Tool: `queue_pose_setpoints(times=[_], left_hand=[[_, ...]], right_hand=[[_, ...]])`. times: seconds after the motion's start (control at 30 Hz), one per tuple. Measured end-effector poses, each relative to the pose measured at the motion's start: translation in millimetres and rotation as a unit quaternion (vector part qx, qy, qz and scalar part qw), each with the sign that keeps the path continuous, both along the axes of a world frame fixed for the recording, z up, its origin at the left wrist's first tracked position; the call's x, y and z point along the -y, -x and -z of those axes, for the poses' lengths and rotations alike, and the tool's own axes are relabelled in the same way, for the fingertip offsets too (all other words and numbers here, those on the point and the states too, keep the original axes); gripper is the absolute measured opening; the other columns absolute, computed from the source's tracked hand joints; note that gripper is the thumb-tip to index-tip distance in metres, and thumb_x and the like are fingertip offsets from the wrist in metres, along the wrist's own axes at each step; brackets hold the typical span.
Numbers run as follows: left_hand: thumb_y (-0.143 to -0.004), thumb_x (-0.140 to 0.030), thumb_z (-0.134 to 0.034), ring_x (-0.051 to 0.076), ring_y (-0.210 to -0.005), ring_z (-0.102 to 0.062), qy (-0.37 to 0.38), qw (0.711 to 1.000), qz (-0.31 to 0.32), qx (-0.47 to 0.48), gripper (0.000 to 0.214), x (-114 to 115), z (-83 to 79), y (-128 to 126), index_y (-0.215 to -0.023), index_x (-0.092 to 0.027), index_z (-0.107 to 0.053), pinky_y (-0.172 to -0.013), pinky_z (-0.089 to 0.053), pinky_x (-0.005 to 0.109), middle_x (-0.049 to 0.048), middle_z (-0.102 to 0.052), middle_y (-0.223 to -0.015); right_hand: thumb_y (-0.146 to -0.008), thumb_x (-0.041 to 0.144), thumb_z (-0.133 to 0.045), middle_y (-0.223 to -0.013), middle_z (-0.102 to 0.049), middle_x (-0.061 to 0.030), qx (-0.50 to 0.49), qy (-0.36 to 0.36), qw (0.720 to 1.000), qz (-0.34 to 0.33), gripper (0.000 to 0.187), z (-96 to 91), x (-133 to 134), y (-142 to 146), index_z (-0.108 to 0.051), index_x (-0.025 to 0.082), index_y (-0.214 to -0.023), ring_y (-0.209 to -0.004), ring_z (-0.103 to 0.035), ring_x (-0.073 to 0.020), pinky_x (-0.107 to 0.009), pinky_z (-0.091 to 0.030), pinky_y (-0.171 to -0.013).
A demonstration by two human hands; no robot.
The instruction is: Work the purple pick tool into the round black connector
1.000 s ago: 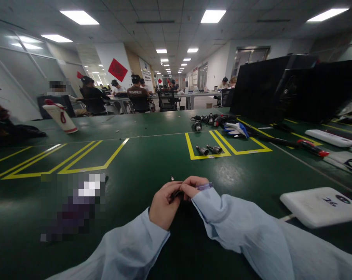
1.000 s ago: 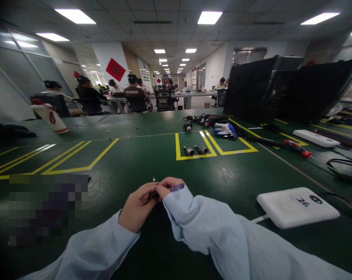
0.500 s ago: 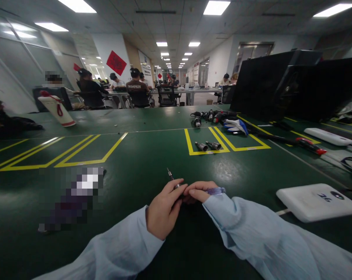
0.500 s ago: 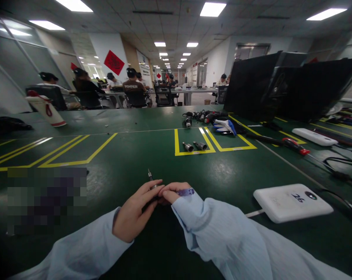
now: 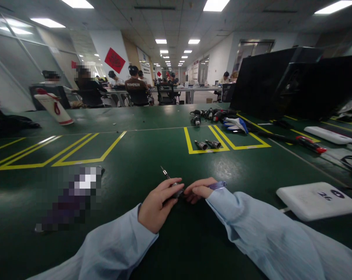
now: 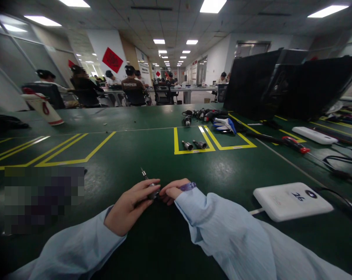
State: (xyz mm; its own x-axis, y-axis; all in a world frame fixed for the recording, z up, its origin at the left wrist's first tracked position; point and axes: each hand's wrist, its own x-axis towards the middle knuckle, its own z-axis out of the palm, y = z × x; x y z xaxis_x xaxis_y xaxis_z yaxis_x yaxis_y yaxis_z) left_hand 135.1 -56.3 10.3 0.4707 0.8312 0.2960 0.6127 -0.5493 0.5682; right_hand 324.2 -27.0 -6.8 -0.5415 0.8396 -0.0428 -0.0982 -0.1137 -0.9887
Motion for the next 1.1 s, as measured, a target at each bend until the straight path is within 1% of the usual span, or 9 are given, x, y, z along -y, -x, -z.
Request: queue_pose_setpoints(times=[0.2,0.33,0.4,0.47,0.53,0.63,0.77,0.93,1.1], left_hand=[[-0.074,-0.004,-0.041,0.018,-0.109,-0.047,-0.058,0.998,0.006,-0.022,0.041,1,3.8,2,-0.109,-0.021,-0.053,-0.091,-0.042,0.035,0.0068,-0.050,-0.119],[-0.074,-0.004,-0.040,0.019,-0.109,-0.047,-0.071,0.997,0.010,-0.004,0.041,1,4.2,2,-0.110,-0.020,-0.053,-0.091,-0.042,0.036,0.0080,-0.049,-0.120],[-0.073,-0.004,-0.042,0.019,-0.109,-0.047,-0.035,0.999,0.005,0.033,0.040,1,3.8,1,-0.107,-0.020,-0.055,-0.090,-0.043,0.037,0.0081,-0.050,-0.118],[-0.072,-0.005,-0.044,0.019,-0.108,-0.048,0.038,0.994,-0.012,0.101,0.038,-1,3.5,1,-0.105,-0.020,-0.056,-0.087,-0.046,0.036,0.0076,-0.050,-0.117],[-0.071,-0.006,-0.046,0.019,-0.106,-0.050,0.114,0.976,-0.035,0.180,0.037,-3,3.0,0,-0.103,-0.019,-0.056,-0.085,-0.047,0.035,0.0075,-0.050,-0.117],[-0.067,-0.008,-0.051,0.018,-0.105,-0.051,0.171,0.947,-0.068,0.262,0.034,-7,1.4,-1,-0.100,-0.016,-0.058,-0.090,-0.043,0.037,0.0079,-0.053,-0.115],[-0.064,-0.009,-0.055,0.019,-0.104,-0.053,0.202,0.929,-0.092,0.298,0.034,-11,-1.1,-1,-0.096,-0.015,-0.059,-0.093,-0.040,0.039,0.0078,-0.054,-0.114],[-0.062,-0.010,-0.057,0.020,-0.102,-0.053,0.208,0.921,-0.094,0.314,0.032,-9,-0.6,-2,-0.094,-0.014,-0.060,-0.093,-0.040,0.039,0.0089,-0.056,-0.112],[-0.062,-0.010,-0.058,0.020,-0.103,-0.053,0.216,0.916,-0.090,0.326,0.033,-8,-1.1,-3,-0.095,-0.013,-0.059,-0.093,-0.040,0.039,0.0098,-0.055,-0.114]], right_hand=[[-0.068,0.026,-0.055,-0.073,-0.066,-0.0081,0.005,0.008,1.000,-0.018,0.023,-2.1,0,-2,-0.067,0.011,-0.080,-0.067,-0.062,-0.0156,-0.030,-0.050,-0.063],[-0.067,0.044,-0.057,-0.076,-0.065,-0.0105,0.002,0.008,1.000,-0.018,0.039,-1.9,0,0,-0.066,0.009,-0.080,-0.070,-0.062,-0.0170,-0.029,-0.049,-0.064],[-0.067,0.054,-0.053,-0.075,-0.065,-0.0098,0.003,0.018,1.000,0.003,0.047,-3.0,-1,1,-0.065,0.010,-0.079,-0.066,-0.061,-0.0149,-0.027,-0.049,-0.060],[-0.068,0.057,-0.049,-0.066,-0.064,-0.0067,0.019,0.023,0.999,0.032,0.049,-5.9,-1,1,-0.065,0.011,-0.075,-0.055,-0.058,-0.0102,-0.022,-0.047,-0.052],[-0.071,0.055,-0.046,-0.054,-0.060,-0.0032,0.043,0.010,0.997,0.056,0.048,-9.6,0,1,-0.064,0.011,-0.069,-0.043,-0.051,-0.0068,-0.018,-0.043,-0.043],[-0.072,0.053,-0.046,-0.046,-0.056,-0.0016,0.066,-0.020,0.995,0.074,0.045,-13.0,4,3,-0.062,0.011,-0.061,-0.038,-0.047,-0.0060,-0.017,-0.039,-0.038],[-0.071,0.049,-0.050,-0.047,-0.058,-0.0022,0.080,-0.038,0.994,0.069,0.041,-9.2,9,7,-0.061,0.011,-0.059,-0.038,-0.047,-0.0056,-0.017,-0.039,-0.038],[-0.074,0.046,-0.048,-0.048,-0.059,-0.0029,0.104,-0.071,0.990,0.068,0.040,-2.5,9,11,-0.063,0.011,-0.061,-0.038,-0.047,-0.0059,-0.017,-0.039,-0.038],[-0.076,0.038,-0.046,-0.044,-0.057,-0.0021,0.194,-0.107,0.972,0.082,0.035,-4.1,10,12,-0.063,0.012,-0.058,-0.035,-0.045,-0.0053,-0.015,-0.034,-0.034]])
